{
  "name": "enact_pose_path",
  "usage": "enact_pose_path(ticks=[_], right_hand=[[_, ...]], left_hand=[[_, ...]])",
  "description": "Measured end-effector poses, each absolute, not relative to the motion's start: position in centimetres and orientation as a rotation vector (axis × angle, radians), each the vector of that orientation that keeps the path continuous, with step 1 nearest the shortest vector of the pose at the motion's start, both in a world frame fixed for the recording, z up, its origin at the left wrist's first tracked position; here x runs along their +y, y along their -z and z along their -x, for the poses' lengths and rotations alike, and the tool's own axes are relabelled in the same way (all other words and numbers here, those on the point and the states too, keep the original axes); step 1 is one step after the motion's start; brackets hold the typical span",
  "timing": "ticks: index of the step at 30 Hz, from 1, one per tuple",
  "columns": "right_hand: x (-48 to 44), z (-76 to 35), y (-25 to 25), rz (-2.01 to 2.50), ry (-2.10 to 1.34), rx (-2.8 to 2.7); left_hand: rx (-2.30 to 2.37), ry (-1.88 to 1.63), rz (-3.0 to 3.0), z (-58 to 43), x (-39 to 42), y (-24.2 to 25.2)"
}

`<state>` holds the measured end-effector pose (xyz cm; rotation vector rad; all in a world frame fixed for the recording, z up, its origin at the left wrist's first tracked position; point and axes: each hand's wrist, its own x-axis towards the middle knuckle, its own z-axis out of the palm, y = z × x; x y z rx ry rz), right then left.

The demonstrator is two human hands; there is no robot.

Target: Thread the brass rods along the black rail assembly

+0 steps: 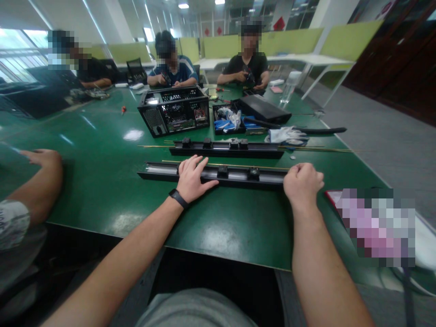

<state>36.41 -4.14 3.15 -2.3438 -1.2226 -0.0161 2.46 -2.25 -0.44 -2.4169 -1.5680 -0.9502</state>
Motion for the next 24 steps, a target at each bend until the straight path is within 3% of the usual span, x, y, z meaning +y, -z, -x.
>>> enact_pose_path(ticks=[24], right_hand=[[-2.9,-39.8,-1.9,2.396,0.044,-0.602]], left_hand=[[-1.594,0.940,2.428,-1.8,-2.4,0.2]])
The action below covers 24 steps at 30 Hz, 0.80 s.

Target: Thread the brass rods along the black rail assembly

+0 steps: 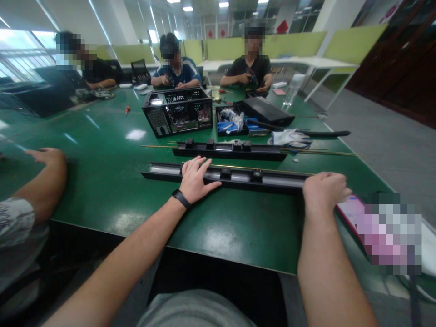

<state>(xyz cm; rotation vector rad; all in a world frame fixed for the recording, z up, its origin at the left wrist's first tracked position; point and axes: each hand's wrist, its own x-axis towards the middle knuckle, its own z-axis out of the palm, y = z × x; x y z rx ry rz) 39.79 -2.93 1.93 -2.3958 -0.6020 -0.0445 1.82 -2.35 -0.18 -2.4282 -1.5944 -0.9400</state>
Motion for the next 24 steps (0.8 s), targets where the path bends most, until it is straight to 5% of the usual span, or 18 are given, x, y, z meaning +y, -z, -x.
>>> enact_pose_path(ticks=[24], right_hand=[[-2.90,-40.14,-2.14,2.377,0.015,-0.529]], left_hand=[[-1.581,0.945,2.433,-1.69,-2.40,0.22]])
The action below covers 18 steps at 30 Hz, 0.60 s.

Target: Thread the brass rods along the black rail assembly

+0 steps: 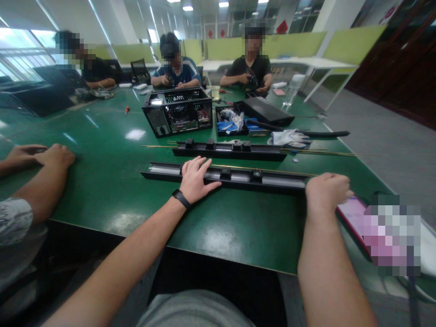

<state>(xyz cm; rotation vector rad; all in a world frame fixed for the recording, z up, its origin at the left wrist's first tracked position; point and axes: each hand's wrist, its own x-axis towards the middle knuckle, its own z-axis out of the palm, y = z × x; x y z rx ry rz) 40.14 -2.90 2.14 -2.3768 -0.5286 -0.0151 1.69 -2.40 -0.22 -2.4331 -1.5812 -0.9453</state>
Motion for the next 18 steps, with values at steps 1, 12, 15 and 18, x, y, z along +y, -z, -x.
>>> enact_pose_path(ticks=[1,12,15,18], right_hand=[[-2.9,-40.1,-2.1,2.383,0.018,-0.529],[-2.7,-41.2,-0.6,2.360,0.078,-0.663],[-2.6,-41.4,-0.6,2.372,0.064,-0.666],[-2.6,-41.3,-0.6,2.374,0.066,-0.658]], left_hand=[[-1.579,0.948,2.432,-1.7,-2.4,0.2],[-1.588,0.946,2.426,-1.8,-2.5,0.3],[-1.588,0.944,2.427,-1.8,-2.5,0.3],[-1.592,0.946,2.428,-1.9,-2.5,0.1]])
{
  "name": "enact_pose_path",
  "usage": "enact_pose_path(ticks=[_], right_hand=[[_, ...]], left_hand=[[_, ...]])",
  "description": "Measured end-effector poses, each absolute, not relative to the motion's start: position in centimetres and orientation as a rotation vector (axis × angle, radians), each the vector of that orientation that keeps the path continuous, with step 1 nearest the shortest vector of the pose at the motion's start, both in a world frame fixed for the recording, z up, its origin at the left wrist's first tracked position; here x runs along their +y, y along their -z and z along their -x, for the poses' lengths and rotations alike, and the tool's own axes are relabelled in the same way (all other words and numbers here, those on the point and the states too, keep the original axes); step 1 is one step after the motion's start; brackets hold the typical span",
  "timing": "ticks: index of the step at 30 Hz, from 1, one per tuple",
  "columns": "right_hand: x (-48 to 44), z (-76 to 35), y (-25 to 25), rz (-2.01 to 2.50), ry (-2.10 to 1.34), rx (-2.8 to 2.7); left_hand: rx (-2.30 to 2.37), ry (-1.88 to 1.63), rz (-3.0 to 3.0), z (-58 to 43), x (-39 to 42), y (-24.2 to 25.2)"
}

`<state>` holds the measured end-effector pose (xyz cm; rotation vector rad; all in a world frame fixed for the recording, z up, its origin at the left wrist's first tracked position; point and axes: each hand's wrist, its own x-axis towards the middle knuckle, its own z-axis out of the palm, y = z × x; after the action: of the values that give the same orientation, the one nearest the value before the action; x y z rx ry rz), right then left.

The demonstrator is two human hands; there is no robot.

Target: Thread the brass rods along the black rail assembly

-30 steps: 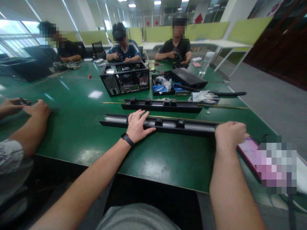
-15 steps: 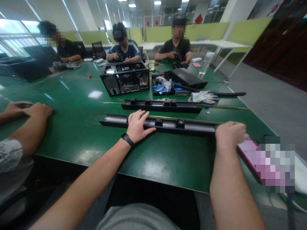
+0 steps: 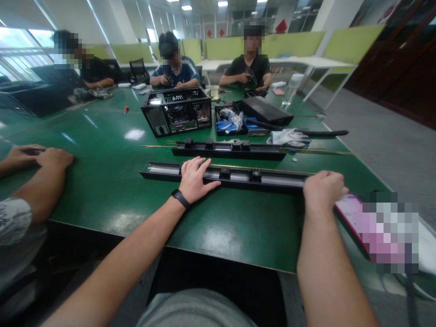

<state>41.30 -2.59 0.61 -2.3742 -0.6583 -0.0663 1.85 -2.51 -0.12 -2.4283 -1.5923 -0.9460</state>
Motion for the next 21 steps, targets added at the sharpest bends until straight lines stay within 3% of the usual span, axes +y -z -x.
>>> enact_pose_path(ticks=[21], right_hand=[[-3.1,-40.0,-1.8,2.418,-0.010,-0.704]], left_hand=[[-1.581,0.989,2.406,-1.8,-2.5,0.0]])
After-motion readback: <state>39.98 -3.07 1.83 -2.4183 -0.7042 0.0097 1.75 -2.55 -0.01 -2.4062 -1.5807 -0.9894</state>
